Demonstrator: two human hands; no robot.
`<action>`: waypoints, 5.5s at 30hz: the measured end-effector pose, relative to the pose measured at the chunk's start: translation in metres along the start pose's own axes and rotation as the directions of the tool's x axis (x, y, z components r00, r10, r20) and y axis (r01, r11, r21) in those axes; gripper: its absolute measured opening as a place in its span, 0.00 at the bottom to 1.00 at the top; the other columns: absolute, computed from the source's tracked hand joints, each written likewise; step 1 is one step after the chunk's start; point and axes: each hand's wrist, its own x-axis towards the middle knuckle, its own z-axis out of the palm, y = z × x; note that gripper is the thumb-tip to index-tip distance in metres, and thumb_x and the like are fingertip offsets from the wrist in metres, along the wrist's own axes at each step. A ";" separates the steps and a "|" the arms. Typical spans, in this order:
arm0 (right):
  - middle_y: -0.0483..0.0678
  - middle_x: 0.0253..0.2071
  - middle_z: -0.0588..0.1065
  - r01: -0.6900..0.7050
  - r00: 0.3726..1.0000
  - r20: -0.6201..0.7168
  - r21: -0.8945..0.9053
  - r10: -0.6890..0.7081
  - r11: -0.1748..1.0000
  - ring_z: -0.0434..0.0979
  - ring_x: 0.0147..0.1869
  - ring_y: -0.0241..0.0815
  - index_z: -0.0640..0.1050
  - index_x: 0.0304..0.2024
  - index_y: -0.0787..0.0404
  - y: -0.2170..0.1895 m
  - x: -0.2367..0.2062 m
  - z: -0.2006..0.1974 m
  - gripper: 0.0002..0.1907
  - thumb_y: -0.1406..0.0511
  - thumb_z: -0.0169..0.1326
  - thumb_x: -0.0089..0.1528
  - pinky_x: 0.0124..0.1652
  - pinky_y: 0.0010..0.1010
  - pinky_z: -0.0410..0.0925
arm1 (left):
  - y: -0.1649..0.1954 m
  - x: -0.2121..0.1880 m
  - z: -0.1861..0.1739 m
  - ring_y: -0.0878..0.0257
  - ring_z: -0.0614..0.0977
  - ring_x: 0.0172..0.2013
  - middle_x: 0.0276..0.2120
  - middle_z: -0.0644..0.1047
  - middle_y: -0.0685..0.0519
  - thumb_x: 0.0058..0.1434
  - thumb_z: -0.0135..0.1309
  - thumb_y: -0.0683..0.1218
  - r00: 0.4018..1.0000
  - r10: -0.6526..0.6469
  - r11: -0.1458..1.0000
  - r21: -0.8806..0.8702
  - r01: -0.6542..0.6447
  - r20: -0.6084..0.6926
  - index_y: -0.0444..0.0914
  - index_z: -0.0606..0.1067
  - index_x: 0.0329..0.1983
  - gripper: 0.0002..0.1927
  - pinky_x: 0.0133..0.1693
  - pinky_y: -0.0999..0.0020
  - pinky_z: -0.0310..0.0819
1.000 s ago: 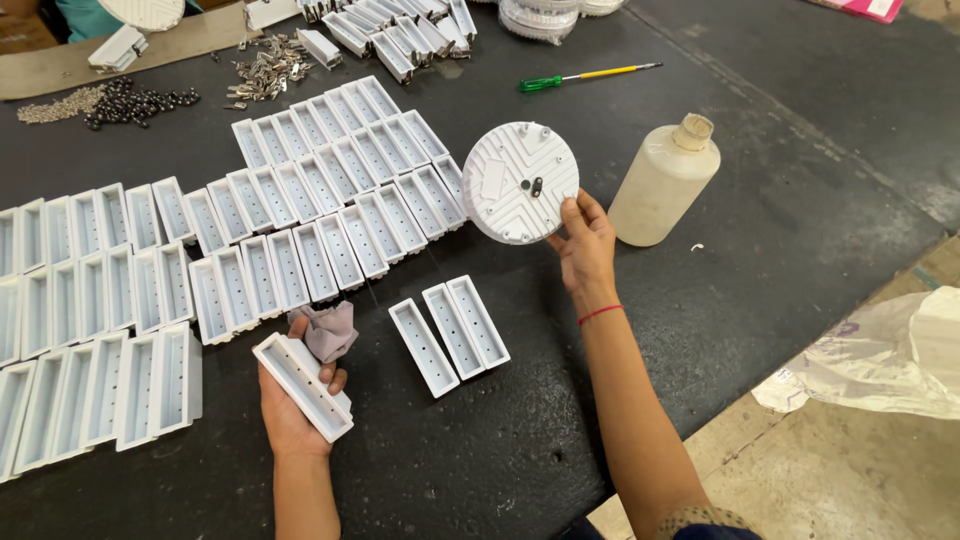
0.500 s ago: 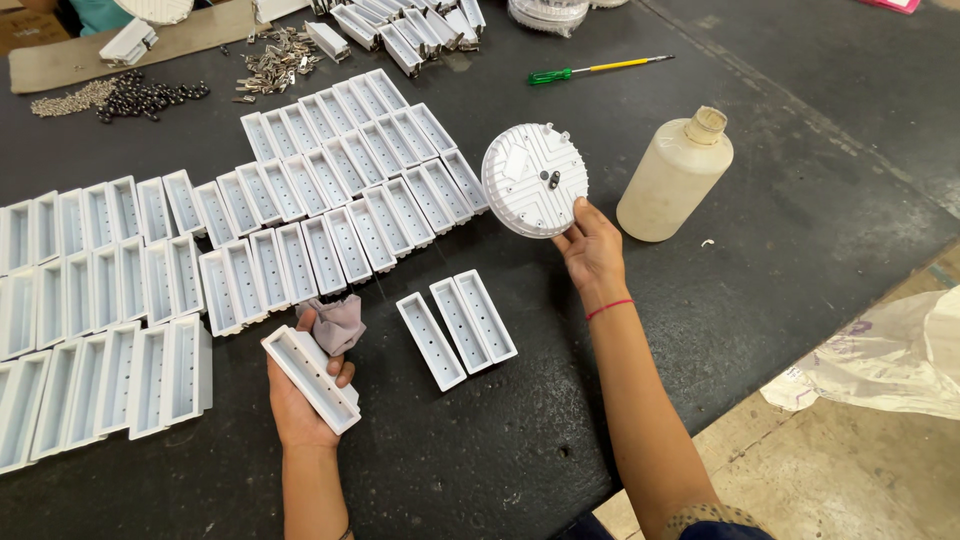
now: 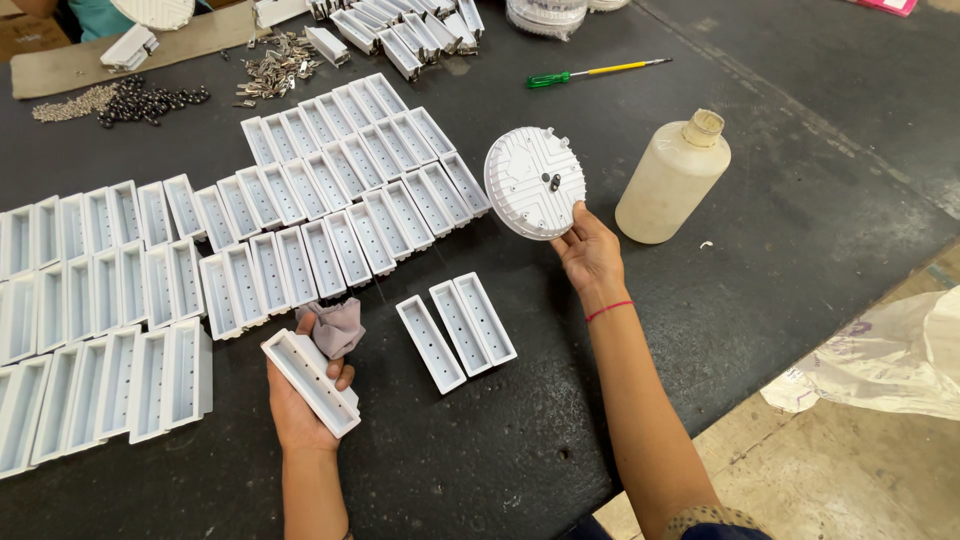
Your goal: The person wipes the inside of white plastic trays with a cloth, handling them one at a time. They also briefly handle a round white plastic part and a plastic bottle before returning to wiping the trays.
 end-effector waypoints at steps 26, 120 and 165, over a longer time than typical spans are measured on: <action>0.51 0.55 0.76 0.036 0.962 0.270 -0.003 -0.034 0.999 0.77 0.58 0.44 0.74 0.58 0.67 0.000 0.000 -0.003 0.18 0.61 0.49 0.70 0.59 0.42 0.72 | 0.000 0.003 -0.003 0.64 0.68 0.28 0.52 0.72 0.54 0.74 0.39 0.62 1.000 -0.019 0.999 -0.026 0.019 -0.010 0.38 0.71 0.61 0.27 0.26 0.70 0.62; 0.51 0.54 0.75 0.740 0.661 0.602 -0.621 -0.448 0.257 0.77 0.60 0.42 0.72 0.63 0.64 -0.037 -0.071 0.054 0.21 0.74 0.55 0.67 0.59 0.32 0.71 | -0.002 0.000 0.003 0.63 0.69 0.28 0.61 0.71 0.54 0.75 0.39 0.58 0.999 0.017 1.000 0.014 -0.016 -0.030 0.37 0.69 0.62 0.24 0.26 0.70 0.64; 0.46 0.53 0.79 0.677 0.716 0.503 -0.669 -0.484 0.306 0.78 0.54 0.36 0.79 0.56 0.63 -0.031 -0.047 0.031 0.22 0.62 0.66 0.61 0.53 0.27 0.70 | -0.004 -0.001 -0.003 0.63 0.70 0.29 0.59 0.71 0.53 0.76 0.37 0.59 1.000 0.013 1.000 0.018 -0.013 -0.023 0.38 0.70 0.63 0.25 0.26 0.71 0.64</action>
